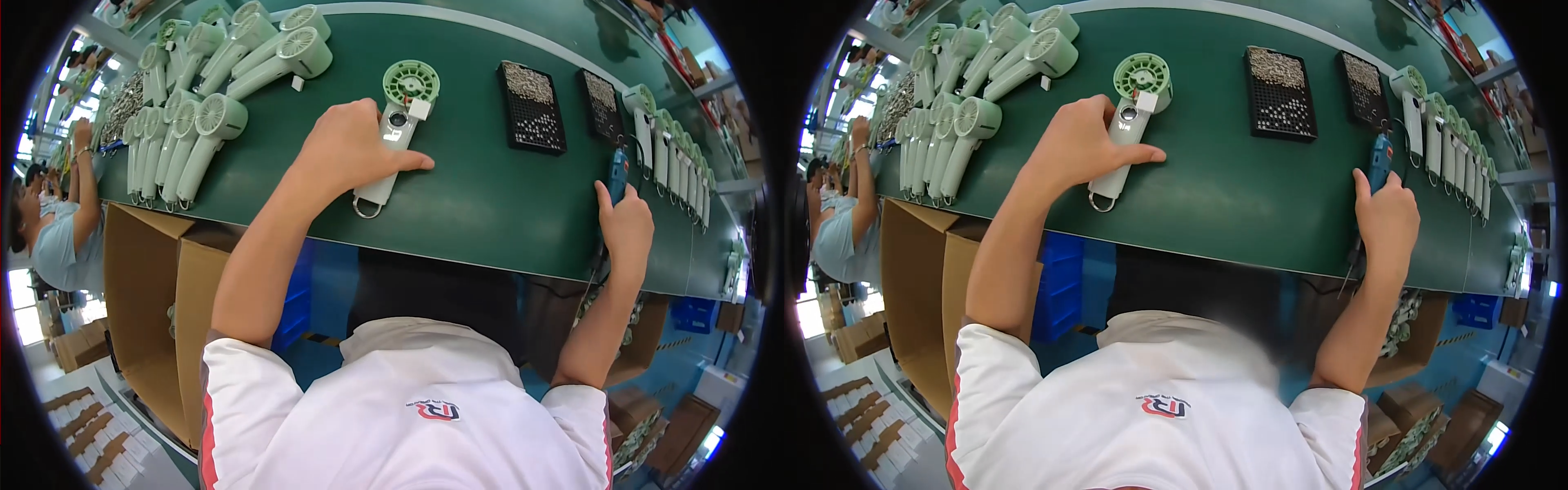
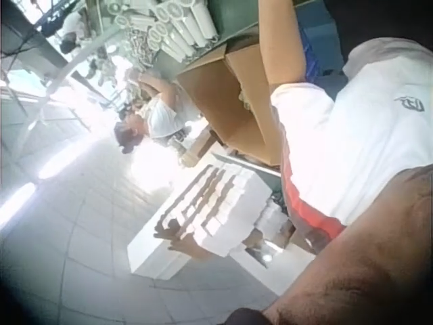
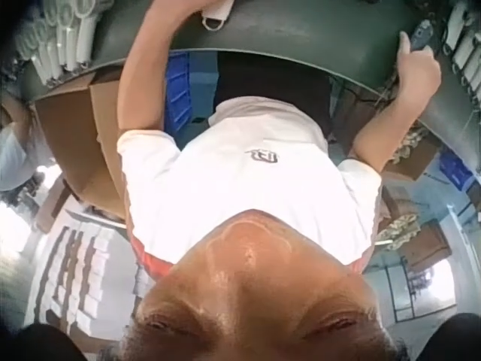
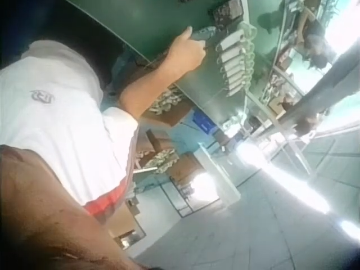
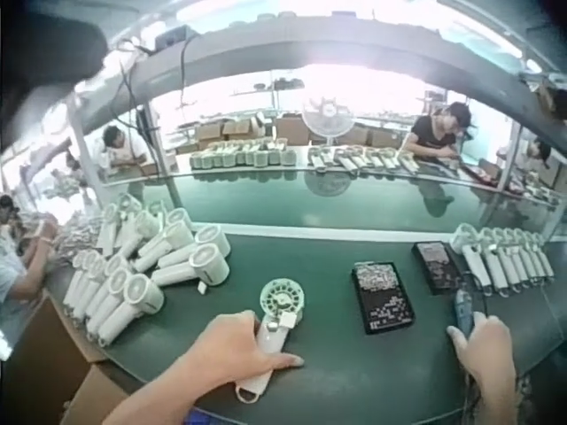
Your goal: The person assembles handheld fans by fastening screws into the handle base with an electric screwdriver, fitting a motor component into the fan casing, driving screws into the fan head with the screwdriver, and placing the assembled fans in a row on the table.
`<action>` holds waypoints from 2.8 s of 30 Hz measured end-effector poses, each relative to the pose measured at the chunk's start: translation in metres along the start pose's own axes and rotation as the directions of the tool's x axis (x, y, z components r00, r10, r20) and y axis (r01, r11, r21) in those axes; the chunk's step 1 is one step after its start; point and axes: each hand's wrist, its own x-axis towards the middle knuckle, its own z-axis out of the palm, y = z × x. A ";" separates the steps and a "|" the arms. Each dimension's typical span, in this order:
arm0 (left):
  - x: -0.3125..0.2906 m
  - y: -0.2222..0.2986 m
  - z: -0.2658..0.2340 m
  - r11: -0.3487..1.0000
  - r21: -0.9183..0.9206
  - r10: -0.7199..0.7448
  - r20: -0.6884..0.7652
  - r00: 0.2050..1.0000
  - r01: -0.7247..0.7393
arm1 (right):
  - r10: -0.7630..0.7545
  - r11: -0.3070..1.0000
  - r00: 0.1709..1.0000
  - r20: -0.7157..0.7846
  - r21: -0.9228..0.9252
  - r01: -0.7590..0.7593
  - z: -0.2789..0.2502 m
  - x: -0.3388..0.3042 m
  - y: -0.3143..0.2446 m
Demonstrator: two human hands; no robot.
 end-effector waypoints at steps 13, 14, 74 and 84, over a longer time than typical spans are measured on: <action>0.004 0.017 0.019 0.157 -0.918 0.256 0.393 0.883 0.363 | 0.230 -0.306 0.973 -0.020 0.948 0.092 -0.025 -0.009 0.032; 0.005 0.023 0.022 0.055 -0.904 0.309 0.419 0.853 0.424 | 0.288 -0.423 0.947 -0.144 0.868 0.260 -0.033 -0.008 0.020; 0.047 0.057 0.049 0.321 -0.831 0.226 0.534 0.815 0.455 | 0.106 -0.263 0.920 -0.378 0.881 0.393 -0.026 0.100 -0.118; 0.049 0.056 0.049 0.319 -0.833 0.243 0.533 0.811 0.452 | 0.146 -0.230 0.888 -0.436 0.858 0.459 -0.025 0.094 -0.120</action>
